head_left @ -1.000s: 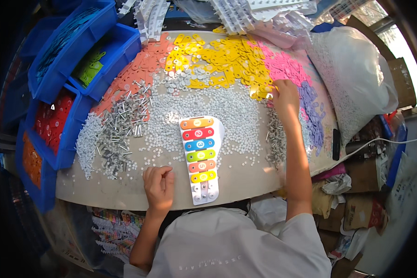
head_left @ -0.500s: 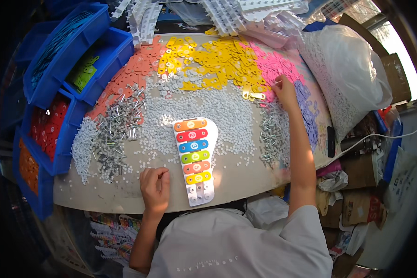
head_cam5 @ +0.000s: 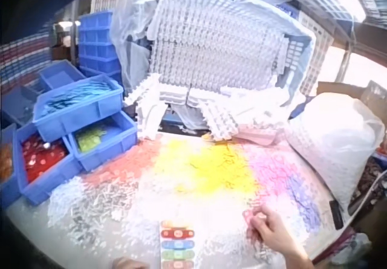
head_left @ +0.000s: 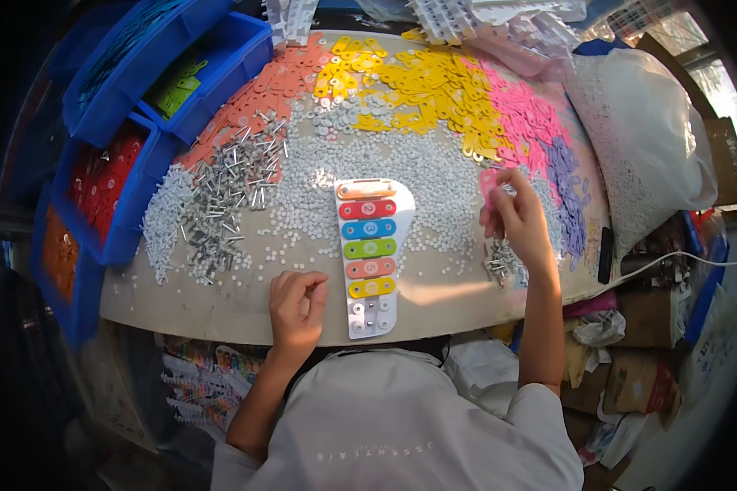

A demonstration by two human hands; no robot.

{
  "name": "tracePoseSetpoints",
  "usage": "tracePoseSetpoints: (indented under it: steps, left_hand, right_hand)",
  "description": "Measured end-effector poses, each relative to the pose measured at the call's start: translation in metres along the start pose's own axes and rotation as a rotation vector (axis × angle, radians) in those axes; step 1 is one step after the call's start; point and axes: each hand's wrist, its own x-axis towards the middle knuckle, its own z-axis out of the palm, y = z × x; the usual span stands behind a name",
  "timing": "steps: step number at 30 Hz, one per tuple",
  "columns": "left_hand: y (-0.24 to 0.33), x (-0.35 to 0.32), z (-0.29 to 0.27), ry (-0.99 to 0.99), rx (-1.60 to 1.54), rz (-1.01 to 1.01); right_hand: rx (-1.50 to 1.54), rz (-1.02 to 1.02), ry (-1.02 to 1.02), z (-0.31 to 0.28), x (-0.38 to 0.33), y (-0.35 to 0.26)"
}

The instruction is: Manually assembling a toy xylophone by placing colored plates onto a plastic frame.

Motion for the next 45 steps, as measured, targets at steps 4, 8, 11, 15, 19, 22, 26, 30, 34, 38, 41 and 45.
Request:
tracePoseSetpoints:
  steps: [4,8,11,15,19,22,26,30,34,38,41,45]
  left_hand:
    - [-0.001,-0.007,0.009,-0.007,-0.089,-0.114]
    - [0.001,-0.011,0.011,-0.054,-0.175,-0.197]
    - [0.003,-0.012,0.014,-0.071,-0.106,-0.130]
    - [0.009,-0.013,0.010,-0.158,-0.002,-0.068]
    - [0.015,-0.014,0.008,-0.202,0.086,0.013]
    - [0.014,-0.015,0.010,-0.214,0.085,0.004]
    - [0.016,-0.013,0.015,-0.237,0.017,-0.010]
    - [0.014,-0.014,0.014,-0.228,-0.020,-0.131]
    - [0.003,-0.025,0.013,-0.234,-0.022,-0.111]
    - [-0.004,-0.044,0.007,-0.249,0.014,-0.026]
    - [-0.002,-0.043,0.012,-0.261,0.135,0.083]
    - [0.002,-0.041,0.017,-0.260,0.164,0.118]
  right_hand:
    - [-0.169,-0.217,-0.336,0.046,-0.048,-0.008]
    - [-0.124,-0.025,-0.503,0.079,-0.072,-0.009]
    - [-0.165,-0.062,-0.533,0.094,-0.080,-0.007]
    - [-0.214,-0.098,-0.527,0.107,-0.083,0.000]
    - [-0.278,-0.121,-0.496,0.110,-0.088,0.005]
    - [-0.314,-0.156,-0.414,0.111,-0.092,0.008]
    - [-0.333,-0.172,-0.258,0.111,-0.097,0.026]
    - [-0.228,-0.140,-0.188,0.114,-0.095,0.051]
    - [-0.183,-0.257,-0.070,0.100,-0.096,0.056]
    - [-0.432,-0.218,0.419,0.020,-0.063,0.057]
    - [-0.632,-0.398,0.768,-0.068,-0.024,0.084]
    - [-0.679,-0.217,0.825,-0.162,0.026,0.135]
